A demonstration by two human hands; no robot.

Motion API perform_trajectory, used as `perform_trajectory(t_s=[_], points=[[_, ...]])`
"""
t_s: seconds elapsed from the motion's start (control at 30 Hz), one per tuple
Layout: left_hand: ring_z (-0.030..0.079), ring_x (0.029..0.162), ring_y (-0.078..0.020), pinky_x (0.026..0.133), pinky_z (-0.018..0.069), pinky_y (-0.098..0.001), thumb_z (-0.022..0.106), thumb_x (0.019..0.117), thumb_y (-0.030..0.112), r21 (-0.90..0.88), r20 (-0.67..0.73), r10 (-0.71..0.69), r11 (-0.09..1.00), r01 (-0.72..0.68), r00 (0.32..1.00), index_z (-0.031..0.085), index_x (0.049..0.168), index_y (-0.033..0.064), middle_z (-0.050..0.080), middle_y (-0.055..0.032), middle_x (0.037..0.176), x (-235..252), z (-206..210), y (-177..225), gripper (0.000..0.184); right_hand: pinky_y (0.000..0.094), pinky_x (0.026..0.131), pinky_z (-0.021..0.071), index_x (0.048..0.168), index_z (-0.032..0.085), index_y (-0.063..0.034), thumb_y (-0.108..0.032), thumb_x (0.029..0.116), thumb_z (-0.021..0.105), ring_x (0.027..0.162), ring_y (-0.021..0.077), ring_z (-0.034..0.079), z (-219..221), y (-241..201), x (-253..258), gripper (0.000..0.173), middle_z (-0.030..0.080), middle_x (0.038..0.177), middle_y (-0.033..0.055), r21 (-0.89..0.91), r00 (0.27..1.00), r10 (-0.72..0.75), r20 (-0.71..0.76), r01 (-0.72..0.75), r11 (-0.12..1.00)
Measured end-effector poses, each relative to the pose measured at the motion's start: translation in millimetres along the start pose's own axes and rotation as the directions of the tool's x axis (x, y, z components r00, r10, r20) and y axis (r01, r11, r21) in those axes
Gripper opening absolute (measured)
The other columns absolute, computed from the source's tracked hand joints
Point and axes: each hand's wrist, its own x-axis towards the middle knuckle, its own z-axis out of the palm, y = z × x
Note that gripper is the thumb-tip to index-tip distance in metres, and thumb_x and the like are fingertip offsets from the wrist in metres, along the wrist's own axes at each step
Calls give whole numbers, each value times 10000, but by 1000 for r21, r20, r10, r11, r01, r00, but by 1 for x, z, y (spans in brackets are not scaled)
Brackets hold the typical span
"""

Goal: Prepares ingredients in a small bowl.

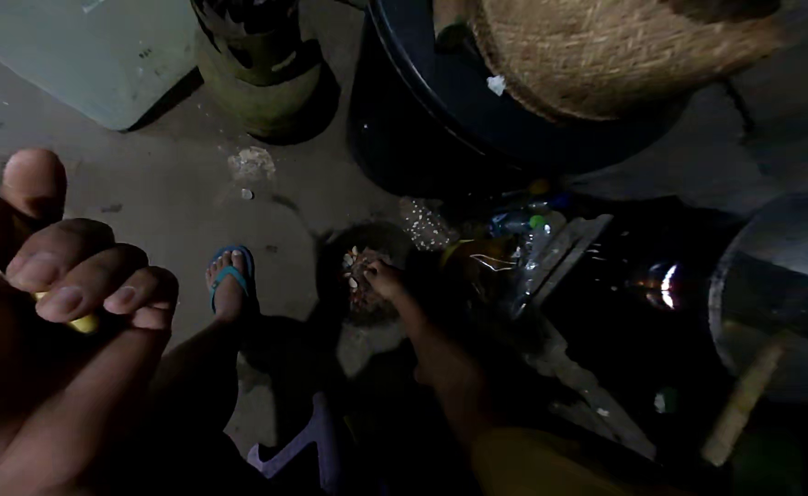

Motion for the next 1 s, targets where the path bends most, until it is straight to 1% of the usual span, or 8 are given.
perform_trajectory(t_s=[0.1, 0.23, 0.33, 0.5, 0.63, 0.77, 0.83, 1.0], points=[[542, 488, -34, 480, 521, -172, 311, 1116, 320, 21, -42, 39, 999, -39, 998, 633, 1005, 69, 525, 21, 603, -3, 2, 2, 423, 544, 1108, 456, 1486, 532, -166, -427, 1091, 452, 1310, 334, 591, 13, -6, -26, 481, 616, 1414, 157, -115, 998, -69, 1, 69, 991], [528, 482, -23, 480, 507, -155, 257, 1120, 312, 42, -43, 63, 997, -62, 997, 600, 999, 84, 505, 32, 597, -4, 0, 1, 429, 561, 1016, 516, 1563, 415, -242, -451, 1102, 381, 1210, 343, 661, 53, -14, -30, 507, 681, 1311, 144, -245, 999, 30, -21, -34, 969], [519, 481, -29, 483, 510, -167, 271, 1118, 322, 31, -54, 39, 999, -37, 998, 601, 995, 87, 496, 37, 600, -2, -4, 4, 424, 591, 1093, 444, 1533, 470, -169, -412, 1101, 412, 1311, 373, 586, 27, -24, -11, 499, 628, 1393, 182, -175, 996, 80, 27, -74, 982], [532, 480, -16, 482, 500, -145, 313, 1115, 281, 78, -53, 93, 993, -89, 994, 634, 1014, 87, 516, 43, 586, -1, -7, 13, 388, 585, 1121, 401, 1426, 529, 39, -285, 1108, 482, 1339, 416, 533, -36, -19, 36, 456, 555, 1427, 283, 46, 980, -99, 174, 92, 995], [527, 481, -26, 483, 510, -157, 333, 1116, 311, 61, -73, 73, 996, -69, 995, 634, 994, 82, 512, 34, 593, -2, -4, 15, 398, 574, 1063, 487, 1470, 527, -111, -381, 1096, 462, 1253, 372, 622, 27, -15, 13, 465, 645, 1345, 209, 125, 989, 51, -137, -34, 992], [539, 459, -46, 463, 513, -175, 290, 1114, 235, 84, -50, 132, 988, -127, 990, 600, 981, 60, 511, 19, 570, 3, -14, 12, 380, 554, 1042, 494, 1542, 446, -195, -424, 1111, 355, 1254, 345, 637, 60, -19, -15, 496, 667, 1344, 154, -179, 984, 149, -99, -165, 970], [554, 475, -47, 483, 527, -178, 302, 1115, 224, 65, -32, 113, 992, -111, 993, 599, 1030, 46, 520, 13, 582, 2, -15, 10, 357, 576, 1062, 474, 1535, 461, -204, -419, 1103, 405, 1279, 362, 616, 48, -6, -6, 486, 651, 1365, 169, -162, 992, 119, -48, -126, 979], [536, 483, -35, 478, 511, -162, 335, 1118, 293, 9, -41, 71, 997, -71, 997, 629, 1029, 51, 521, 25, 602, -4, -11, 16, 392, 533, 1130, 439, 1446, 554, -54, -289, 1076, 546, 1328, 359, 567, 25, 19, -4, 438, 568, 1448, 213, 10, 989, -149, 8, 149, 989]])
